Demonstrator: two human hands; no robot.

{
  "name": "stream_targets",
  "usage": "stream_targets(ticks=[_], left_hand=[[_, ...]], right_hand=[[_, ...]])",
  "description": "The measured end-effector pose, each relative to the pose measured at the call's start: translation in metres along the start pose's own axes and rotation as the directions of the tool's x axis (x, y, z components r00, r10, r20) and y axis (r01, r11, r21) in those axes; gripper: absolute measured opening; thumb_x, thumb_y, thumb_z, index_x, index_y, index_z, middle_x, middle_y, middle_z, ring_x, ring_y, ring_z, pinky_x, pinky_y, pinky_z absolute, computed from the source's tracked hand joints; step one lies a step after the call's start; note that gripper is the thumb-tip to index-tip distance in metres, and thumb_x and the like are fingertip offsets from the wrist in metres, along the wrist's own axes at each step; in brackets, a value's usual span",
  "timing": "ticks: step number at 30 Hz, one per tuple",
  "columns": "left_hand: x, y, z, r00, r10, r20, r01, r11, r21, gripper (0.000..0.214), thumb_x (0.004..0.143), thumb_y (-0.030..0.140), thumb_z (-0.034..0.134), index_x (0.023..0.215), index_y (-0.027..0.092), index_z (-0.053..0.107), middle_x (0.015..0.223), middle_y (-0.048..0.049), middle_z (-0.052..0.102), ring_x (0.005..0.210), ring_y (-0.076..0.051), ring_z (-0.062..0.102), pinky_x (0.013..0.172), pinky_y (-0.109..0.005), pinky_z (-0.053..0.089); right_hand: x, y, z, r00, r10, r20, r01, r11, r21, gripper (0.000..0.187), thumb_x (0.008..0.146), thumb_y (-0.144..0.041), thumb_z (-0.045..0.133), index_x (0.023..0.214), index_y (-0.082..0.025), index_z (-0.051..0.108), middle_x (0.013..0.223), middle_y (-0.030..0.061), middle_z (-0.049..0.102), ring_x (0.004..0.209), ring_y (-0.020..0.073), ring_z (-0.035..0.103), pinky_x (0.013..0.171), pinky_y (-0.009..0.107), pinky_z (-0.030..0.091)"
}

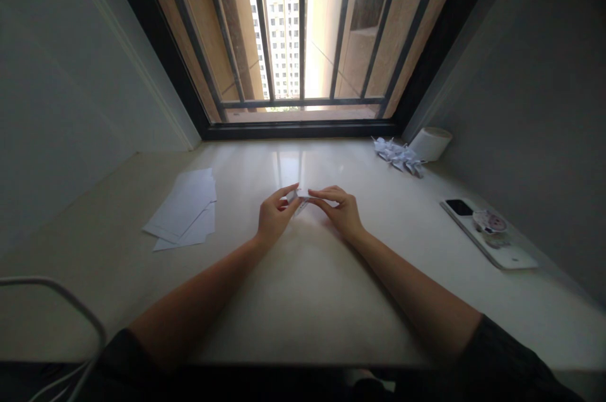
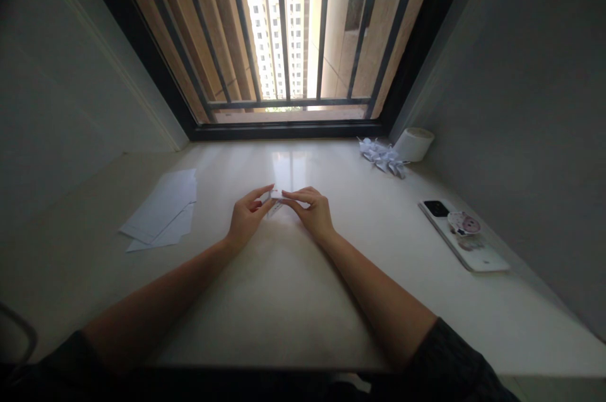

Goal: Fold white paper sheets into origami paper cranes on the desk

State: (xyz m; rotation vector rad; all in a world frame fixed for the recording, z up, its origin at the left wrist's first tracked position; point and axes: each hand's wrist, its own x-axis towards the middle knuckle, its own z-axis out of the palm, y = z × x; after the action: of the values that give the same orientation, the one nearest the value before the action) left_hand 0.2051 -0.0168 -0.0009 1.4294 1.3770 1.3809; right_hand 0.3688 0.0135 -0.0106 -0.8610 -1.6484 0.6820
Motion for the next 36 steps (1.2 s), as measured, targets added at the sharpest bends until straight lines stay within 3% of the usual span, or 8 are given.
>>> stream_targets(ticks=[3, 8, 11, 19, 26, 36], left_hand=[[0.0, -0.001, 0.0, 1.0, -0.002, -0.006, 0.002, 1.0, 0.004, 0.048, 0.071, 0.04, 0.067, 0.113, 0.018, 0.063, 0.08, -0.0039, 0.069, 0.055, -0.009, 0.055, 0.045, -0.017, 0.041], [0.001, -0.005, 0.0, 0.999, 0.034, -0.012, -0.033, 0.999, 0.015, 0.051, 0.071, 0.04, 0.069, 0.118, 0.023, 0.061, 0.107, -0.0065, 0.067, 0.077, -0.015, 0.063, 0.063, -0.023, 0.052], [0.001, -0.007, 0.0, 0.999, 0.038, -0.037, -0.037, 0.999, 0.04, 0.05, 0.069, 0.039, 0.071, 0.117, 0.026, 0.061, 0.118, -0.0064, 0.062, 0.085, -0.018, 0.064, 0.066, -0.025, 0.053], [0.005, -0.009, 0.001, 0.997, -0.004, 0.077, 0.019, 0.979, -0.202, 0.04, 0.077, 0.028, 0.059, 0.116, 0.019, 0.058, 0.117, -0.0076, 0.06, 0.086, -0.017, 0.065, 0.072, -0.03, 0.057], [0.005, -0.003, -0.001, 0.99, 0.114, 0.087, -0.1, 0.984, -0.144, 0.043, 0.068, 0.011, 0.059, 0.109, 0.02, 0.062, 0.114, -0.0052, 0.062, 0.108, -0.02, 0.056, 0.087, -0.031, 0.051], [0.004, -0.006, 0.0, 0.988, 0.093, 0.121, -0.07, 0.981, -0.179, 0.044, 0.07, 0.016, 0.063, 0.114, 0.019, 0.062, 0.117, -0.0067, 0.063, 0.102, -0.021, 0.061, 0.091, -0.035, 0.049]], right_hand=[[0.0, -0.001, 0.0, 1.0, 0.01, 0.02, -0.01, 1.0, -0.018, 0.021, 0.074, -0.032, 0.069, 0.095, -0.034, 0.07, 0.087, 0.0008, 0.072, 0.079, 0.0191, 0.062, 0.076, 0.036, 0.05], [-0.001, -0.004, -0.002, 1.0, -0.026, -0.006, 0.025, 0.997, -0.073, 0.022, 0.08, -0.029, 0.063, 0.101, -0.033, 0.068, 0.09, 0.0013, 0.072, 0.082, 0.0188, 0.062, 0.079, 0.037, 0.049], [-0.002, -0.01, -0.002, 0.998, -0.058, -0.035, 0.056, 0.996, -0.065, 0.024, 0.078, -0.03, 0.065, 0.102, -0.032, 0.068, 0.09, 0.002, 0.071, 0.082, 0.0185, 0.061, 0.079, 0.036, 0.049], [0.0, -0.013, 0.0, 0.998, 0.053, 0.03, -0.054, 0.997, 0.049, 0.025, 0.076, -0.033, 0.066, 0.101, -0.031, 0.068, 0.099, 0.0028, 0.069, 0.093, 0.0192, 0.061, 0.084, 0.037, 0.048], [0.002, -0.009, 0.002, 0.99, 0.068, 0.123, -0.078, 0.994, 0.075, 0.03, 0.074, -0.036, 0.068, 0.103, -0.032, 0.068, 0.107, 0.0032, 0.066, 0.102, 0.02, 0.057, 0.08, 0.035, 0.048], [-0.004, -0.007, 0.004, 0.997, 0.08, 0.02, -0.081, 0.996, 0.022, 0.032, 0.067, -0.038, 0.074, 0.097, -0.028, 0.071, 0.09, 0.0031, 0.069, 0.081, 0.0183, 0.061, 0.077, 0.034, 0.049]])
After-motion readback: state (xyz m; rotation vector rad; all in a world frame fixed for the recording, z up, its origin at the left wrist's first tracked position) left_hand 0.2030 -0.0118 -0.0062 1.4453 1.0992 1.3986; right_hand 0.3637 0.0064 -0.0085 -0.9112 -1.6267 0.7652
